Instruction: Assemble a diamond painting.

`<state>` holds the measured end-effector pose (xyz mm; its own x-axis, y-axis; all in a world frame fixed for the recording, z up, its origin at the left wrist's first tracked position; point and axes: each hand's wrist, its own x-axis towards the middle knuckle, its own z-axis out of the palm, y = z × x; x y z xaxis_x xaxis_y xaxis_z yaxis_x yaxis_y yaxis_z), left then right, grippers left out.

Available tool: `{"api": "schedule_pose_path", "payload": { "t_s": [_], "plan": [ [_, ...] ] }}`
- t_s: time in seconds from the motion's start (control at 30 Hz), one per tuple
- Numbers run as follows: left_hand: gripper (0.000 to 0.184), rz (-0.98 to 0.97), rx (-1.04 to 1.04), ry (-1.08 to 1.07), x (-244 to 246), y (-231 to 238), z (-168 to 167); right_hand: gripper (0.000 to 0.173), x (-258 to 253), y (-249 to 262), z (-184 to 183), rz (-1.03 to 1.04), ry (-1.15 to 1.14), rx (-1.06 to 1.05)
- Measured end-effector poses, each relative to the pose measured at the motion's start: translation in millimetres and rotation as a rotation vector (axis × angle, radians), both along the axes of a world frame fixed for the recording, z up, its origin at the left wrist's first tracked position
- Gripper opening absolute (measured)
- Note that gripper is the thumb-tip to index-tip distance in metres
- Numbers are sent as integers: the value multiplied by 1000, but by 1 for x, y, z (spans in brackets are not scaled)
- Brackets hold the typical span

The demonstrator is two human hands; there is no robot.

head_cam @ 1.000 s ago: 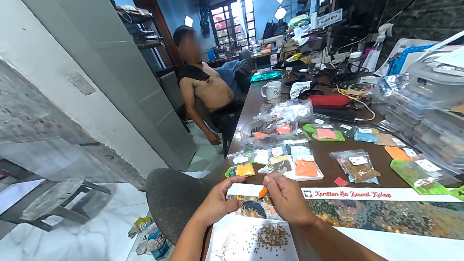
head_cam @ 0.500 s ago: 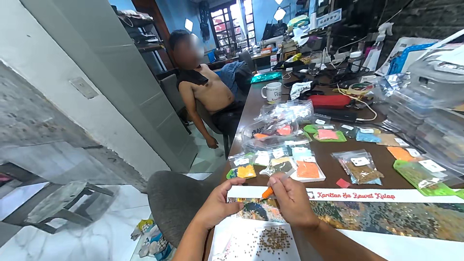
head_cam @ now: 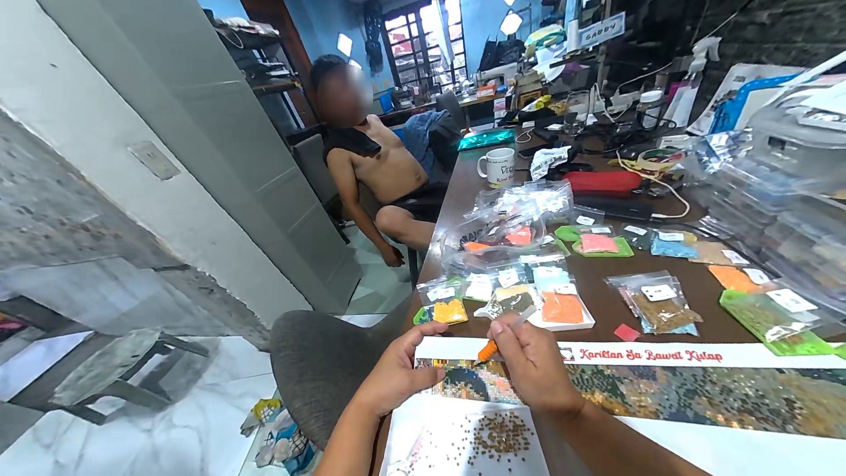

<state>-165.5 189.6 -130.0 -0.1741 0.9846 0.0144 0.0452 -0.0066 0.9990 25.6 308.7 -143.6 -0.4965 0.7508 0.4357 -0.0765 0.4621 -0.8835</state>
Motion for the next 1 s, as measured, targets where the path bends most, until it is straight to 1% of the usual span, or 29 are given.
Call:
{"api": "schedule_pose_path", "payload": {
  "t_s": [0.23,0.43,0.6,0.83,1.0],
  "plan": [
    [63,23,-65,136,3,2,3,33,0,1,3,20,-88,-35],
    [63,60,-75,251,5,4,3,33,-1,3,2,77,-146,-63],
    [63,43,-96,250,3,4,3,33,-2,3,2,87,-168,-51],
    [64,19,-84,144,1,3,4,32,-3,2,1,75,-138,-42],
    [61,10,-82,157,0,2,3,32,-3,2,-1,65,-114,-28]
  ]
}}
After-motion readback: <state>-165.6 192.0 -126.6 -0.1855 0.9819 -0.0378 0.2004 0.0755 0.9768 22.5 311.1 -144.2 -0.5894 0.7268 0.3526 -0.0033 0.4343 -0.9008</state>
